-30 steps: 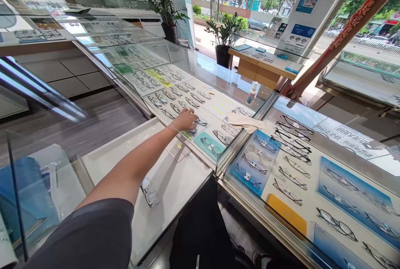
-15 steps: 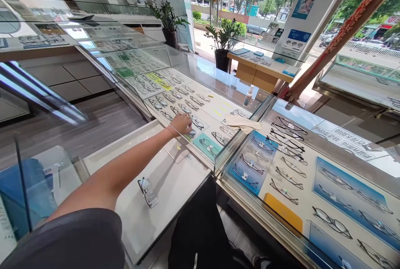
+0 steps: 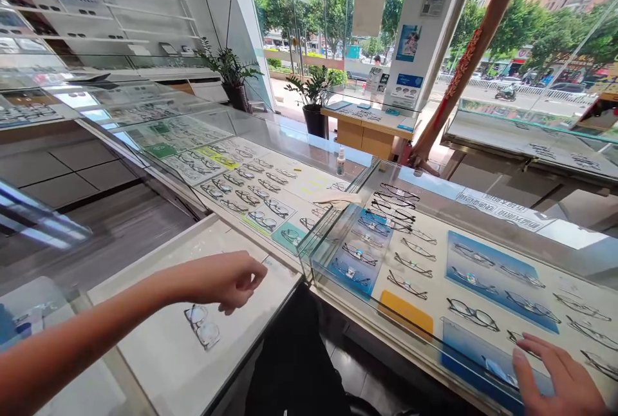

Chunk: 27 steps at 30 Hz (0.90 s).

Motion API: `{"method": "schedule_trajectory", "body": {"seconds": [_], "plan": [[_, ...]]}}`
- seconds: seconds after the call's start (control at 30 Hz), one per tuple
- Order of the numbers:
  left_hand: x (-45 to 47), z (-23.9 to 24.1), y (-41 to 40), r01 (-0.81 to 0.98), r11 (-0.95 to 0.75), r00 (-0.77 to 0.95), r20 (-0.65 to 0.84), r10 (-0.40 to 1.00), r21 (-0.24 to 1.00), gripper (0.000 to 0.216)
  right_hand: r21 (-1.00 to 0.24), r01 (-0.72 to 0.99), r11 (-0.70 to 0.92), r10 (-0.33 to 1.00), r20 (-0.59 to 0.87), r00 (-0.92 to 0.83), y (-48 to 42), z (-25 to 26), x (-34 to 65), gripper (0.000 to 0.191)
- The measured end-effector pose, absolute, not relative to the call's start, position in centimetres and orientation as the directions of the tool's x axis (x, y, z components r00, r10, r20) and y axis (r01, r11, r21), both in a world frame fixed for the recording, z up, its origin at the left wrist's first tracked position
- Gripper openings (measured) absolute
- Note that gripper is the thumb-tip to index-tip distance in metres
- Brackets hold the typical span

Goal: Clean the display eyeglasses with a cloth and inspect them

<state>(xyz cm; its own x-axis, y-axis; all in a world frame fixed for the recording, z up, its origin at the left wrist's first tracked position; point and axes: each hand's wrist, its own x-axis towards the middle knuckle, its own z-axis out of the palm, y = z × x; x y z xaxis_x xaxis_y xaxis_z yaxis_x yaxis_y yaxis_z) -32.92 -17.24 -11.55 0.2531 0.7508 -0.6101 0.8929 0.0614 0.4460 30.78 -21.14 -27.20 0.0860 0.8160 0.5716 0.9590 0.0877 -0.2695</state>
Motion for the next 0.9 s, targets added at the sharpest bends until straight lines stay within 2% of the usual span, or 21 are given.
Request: {"method": "schedule_trajectory", "body": {"seconds": [0.07,0.17,0.27,0.43,0.67,0.77,0.9], "plan": [[-29.3,-8.8,-17.0,0.869,-0.135,0.377,-0.460,0.804,0.476,0.016,-0.240,0.967,0.088,0.822,0.565,0.066,-21.1,-27.2,30.6,0.049],[-24.8,-6.2,-15.1,0.801,-0.415,0.538,-0.215,0.815,0.432,0.016,-0.189,0.978,0.093,0.829,0.558,0.029,-21.4,-26.6,30.0,0.053],[-21.3,-5.2,-11.9,0.703,-0.567,0.645,-0.050,0.762,0.430,0.014,-0.170,0.976,0.139,0.814,0.580,-0.015,-21.5,-26.0,29.4,0.054],[-16.6,-5.5,-5.4,0.637,-0.707,0.696,0.163,0.699,0.309,0.014,-0.182,0.975,0.131,0.803,0.596,0.003,-21.3,-25.6,28.7,0.048],[-12.6,-8.6,2.7,0.648,-0.762,0.740,0.238,0.629,-0.003,0.007,-0.221,0.963,0.154,0.786,0.617,0.015,-21.0,-25.4,28.3,0.041],[-11.3,-9.8,4.7,0.652,-0.757,0.752,0.170,0.637,-0.047,0.017,-0.233,0.959,0.164,0.783,0.622,0.018,-20.9,-25.3,28.2,0.041],[-9.5,-10.8,6.1,0.673,-0.736,0.739,0.033,0.673,-0.071,0.014,-0.248,0.956,0.157,0.784,0.620,0.032,-21.0,-25.0,27.9,0.040]]}}
